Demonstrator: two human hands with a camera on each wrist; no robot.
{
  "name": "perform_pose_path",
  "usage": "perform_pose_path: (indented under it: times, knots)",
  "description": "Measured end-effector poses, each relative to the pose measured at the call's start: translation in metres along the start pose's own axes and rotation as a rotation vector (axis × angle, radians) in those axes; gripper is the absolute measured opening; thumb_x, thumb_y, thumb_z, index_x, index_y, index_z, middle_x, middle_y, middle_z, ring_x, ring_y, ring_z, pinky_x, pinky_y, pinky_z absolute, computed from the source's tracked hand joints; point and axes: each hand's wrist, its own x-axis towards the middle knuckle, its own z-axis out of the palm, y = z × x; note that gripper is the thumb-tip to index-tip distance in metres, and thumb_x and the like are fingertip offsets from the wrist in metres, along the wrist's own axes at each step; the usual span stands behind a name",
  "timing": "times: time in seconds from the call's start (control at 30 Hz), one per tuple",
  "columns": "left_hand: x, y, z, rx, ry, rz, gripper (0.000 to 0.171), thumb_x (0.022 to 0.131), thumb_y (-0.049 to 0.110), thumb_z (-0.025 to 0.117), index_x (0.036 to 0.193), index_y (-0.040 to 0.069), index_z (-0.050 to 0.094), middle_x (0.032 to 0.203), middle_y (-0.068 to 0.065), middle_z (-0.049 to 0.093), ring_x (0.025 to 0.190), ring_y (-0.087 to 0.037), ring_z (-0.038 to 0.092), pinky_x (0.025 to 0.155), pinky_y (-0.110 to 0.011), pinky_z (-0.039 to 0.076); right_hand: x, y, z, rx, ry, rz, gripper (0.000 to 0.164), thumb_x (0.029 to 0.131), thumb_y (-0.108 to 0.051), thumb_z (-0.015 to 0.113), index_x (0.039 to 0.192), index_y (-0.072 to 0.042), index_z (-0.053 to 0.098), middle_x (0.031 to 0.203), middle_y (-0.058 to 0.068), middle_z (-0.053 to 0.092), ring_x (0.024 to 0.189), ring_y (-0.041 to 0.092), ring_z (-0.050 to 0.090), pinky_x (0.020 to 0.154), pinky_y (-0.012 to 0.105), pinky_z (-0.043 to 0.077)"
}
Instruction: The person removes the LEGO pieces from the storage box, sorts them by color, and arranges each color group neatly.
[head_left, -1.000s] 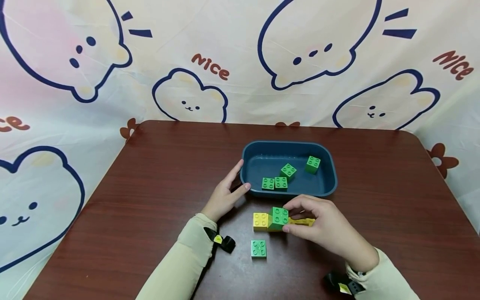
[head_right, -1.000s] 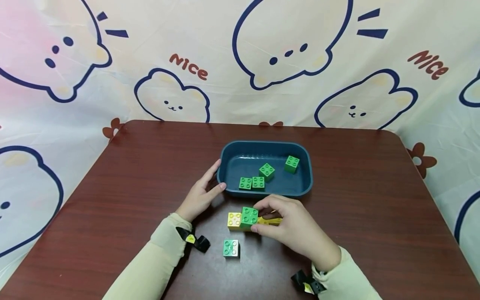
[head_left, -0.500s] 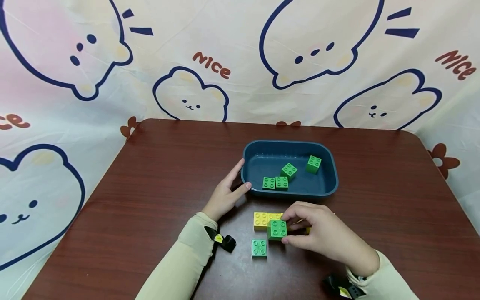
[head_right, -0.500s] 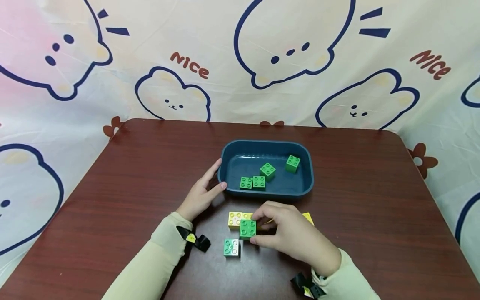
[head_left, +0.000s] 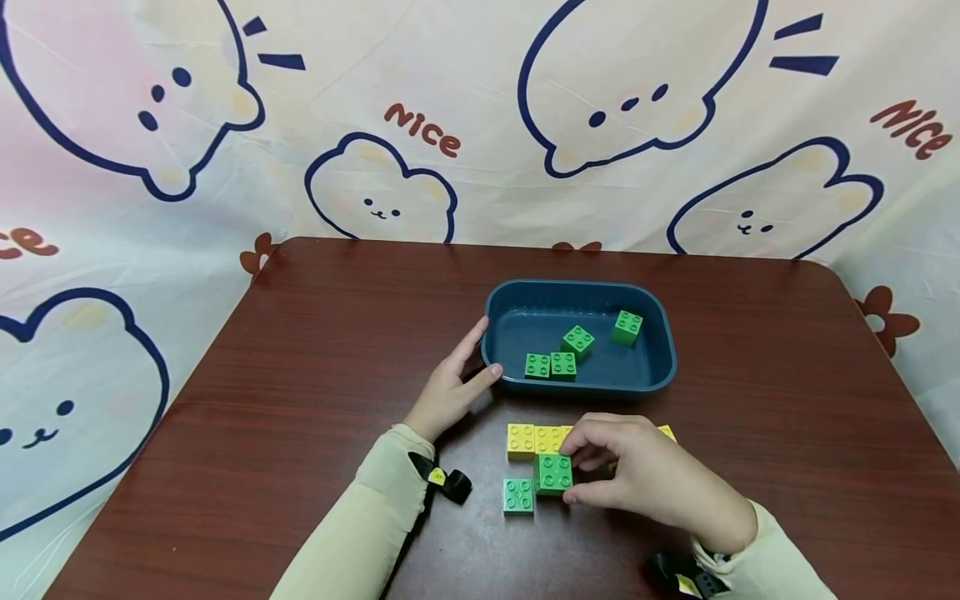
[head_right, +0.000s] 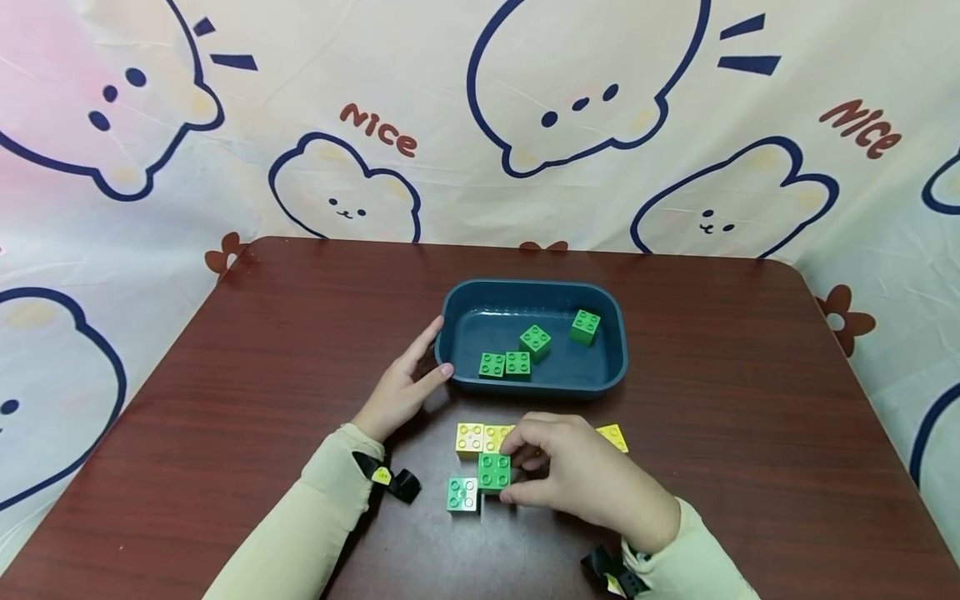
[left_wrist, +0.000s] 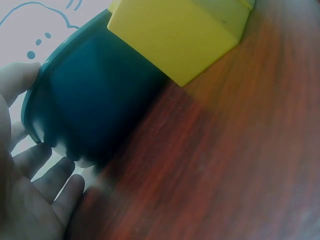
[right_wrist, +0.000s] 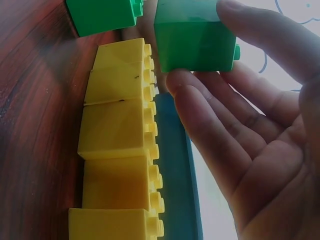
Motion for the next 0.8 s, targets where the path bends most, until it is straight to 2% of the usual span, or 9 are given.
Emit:
perform_pose_path:
  times: [0.43, 0.63, 0.77, 0.8]
  knots:
    - [-0.0011, 0.0018, -0.0017, -0.011, -0.014, 0.001, 0.071, 0.102, 0.025, 0.061, 0.162, 0.020, 0.022, 0.165, 0.001, 0.024, 0.148, -0.025, 0.030, 0.118, -0.049, 0.027, -0.0006, -0.0001, 0.0029, -0.025, -0.017, -0.001, 0.029, 0.080, -0.030, 0.086, 0.101, -0.019, 0.068, 0.101, -0.008, 0.067, 0.087, 0.012, 0.070, 0.076, 0.024, 0.058]
    - [-0.0019, 0.0021, -0.0025, -0.025, -0.009, 0.004, 0.071, 0.102, 0.023, 0.061, 0.162, 0.019, 0.023, 0.165, -0.001, 0.025, 0.144, -0.031, 0.036, 0.117, -0.050, 0.029, 0.0021, 0.0001, 0.0038, -0.054, -0.065, 0.051, 0.031, 0.080, -0.030, 0.086, 0.102, -0.017, 0.069, 0.097, -0.010, 0.068, 0.084, 0.006, 0.069, 0.074, 0.022, 0.057]
    - [-0.0011, 0.0016, -0.0018, -0.018, -0.013, -0.004, 0.071, 0.102, 0.024, 0.061, 0.162, 0.021, 0.022, 0.165, 0.000, 0.024, 0.145, -0.029, 0.035, 0.118, -0.050, 0.029, 0.0020, 0.0013, 0.0069, -0.052, -0.081, 0.067, 0.031, 0.080, -0.029, 0.086, 0.102, -0.016, 0.069, 0.093, -0.011, 0.068, 0.081, 0.002, 0.068, 0.072, 0.021, 0.057]
    - [0.0006, -0.0035, -0.0011, -0.019, -0.012, 0.005, 0.071, 0.102, 0.027, 0.061, 0.162, 0.024, 0.022, 0.165, 0.002, 0.024, 0.145, -0.028, 0.036, 0.117, -0.050, 0.029, 0.0014, 0.0018, 0.0081, -0.055, -0.079, 0.063, 0.031, 0.080, -0.029, 0.087, 0.102, -0.017, 0.069, 0.093, -0.012, 0.068, 0.080, 0.002, 0.068, 0.071, 0.021, 0.057]
